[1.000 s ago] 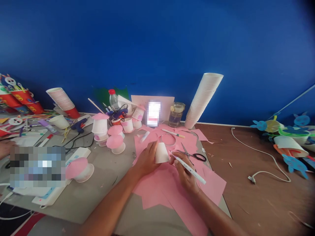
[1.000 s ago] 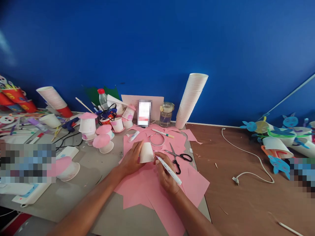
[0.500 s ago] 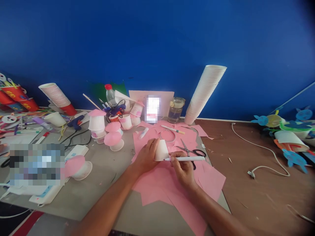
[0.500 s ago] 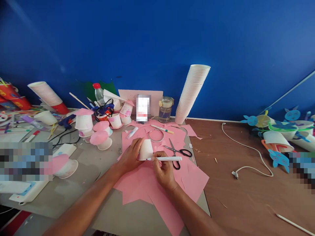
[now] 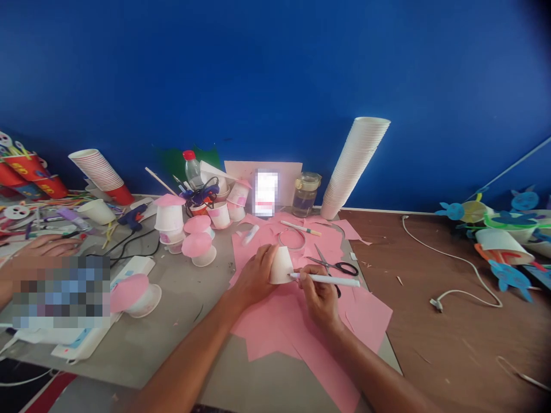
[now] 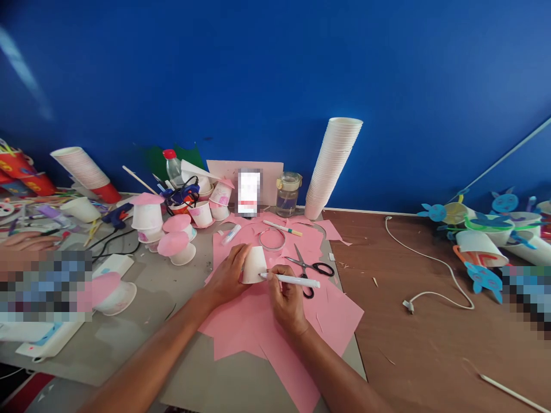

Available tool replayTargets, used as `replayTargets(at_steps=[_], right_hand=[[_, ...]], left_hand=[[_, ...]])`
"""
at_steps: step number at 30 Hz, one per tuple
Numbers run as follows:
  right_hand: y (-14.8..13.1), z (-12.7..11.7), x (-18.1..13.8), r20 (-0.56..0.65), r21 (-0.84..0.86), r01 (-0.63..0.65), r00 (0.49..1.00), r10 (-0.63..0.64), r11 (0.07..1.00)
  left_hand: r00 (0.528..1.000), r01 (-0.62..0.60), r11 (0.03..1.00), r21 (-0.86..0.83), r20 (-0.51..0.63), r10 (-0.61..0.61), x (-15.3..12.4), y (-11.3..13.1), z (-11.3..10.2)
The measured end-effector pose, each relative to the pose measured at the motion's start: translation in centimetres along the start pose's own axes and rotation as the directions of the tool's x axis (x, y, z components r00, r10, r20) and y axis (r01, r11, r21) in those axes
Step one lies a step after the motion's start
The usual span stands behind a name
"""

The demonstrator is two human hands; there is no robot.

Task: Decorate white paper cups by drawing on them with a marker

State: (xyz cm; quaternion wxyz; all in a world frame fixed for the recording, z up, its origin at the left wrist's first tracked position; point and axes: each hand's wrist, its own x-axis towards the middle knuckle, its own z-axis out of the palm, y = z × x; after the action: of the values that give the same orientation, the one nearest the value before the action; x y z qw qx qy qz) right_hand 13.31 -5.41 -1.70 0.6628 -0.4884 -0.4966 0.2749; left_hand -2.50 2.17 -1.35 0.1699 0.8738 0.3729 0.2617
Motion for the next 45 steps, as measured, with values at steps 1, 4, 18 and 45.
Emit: replayTargets(at_steps=[1,4,18,45], right_hand=[[-0.1,0.0,0.0,-0.019,0.039,-0.006,1.000,0.006,0.999],[-0.4,0.1,0.0,-0.012,0.102,-0.028,0.999,0.029,0.994],[-0.6,0.0,0.0,0.069,-0.034,-0.009,0.998,0.011,0.999],[-1.0,0.5,-0.5,0.001,0.102,-0.048,0.999,0.048,0.994]], left_hand=[[1.000,-0.002,1.000,0.000,-0.002,0.002,0.0,0.0,0.0],[1.000,-0.002,1.000,0.000,-0.007,0.002,0.0,0.0,0.0],[1.000,0.000,1.000,-0.004,0.009,0.000,0.0,0.1,-0.2],[1.000,0.009,1.000,-0.027,-0.010,-0.010,-0.2,-0.3,0.1]])
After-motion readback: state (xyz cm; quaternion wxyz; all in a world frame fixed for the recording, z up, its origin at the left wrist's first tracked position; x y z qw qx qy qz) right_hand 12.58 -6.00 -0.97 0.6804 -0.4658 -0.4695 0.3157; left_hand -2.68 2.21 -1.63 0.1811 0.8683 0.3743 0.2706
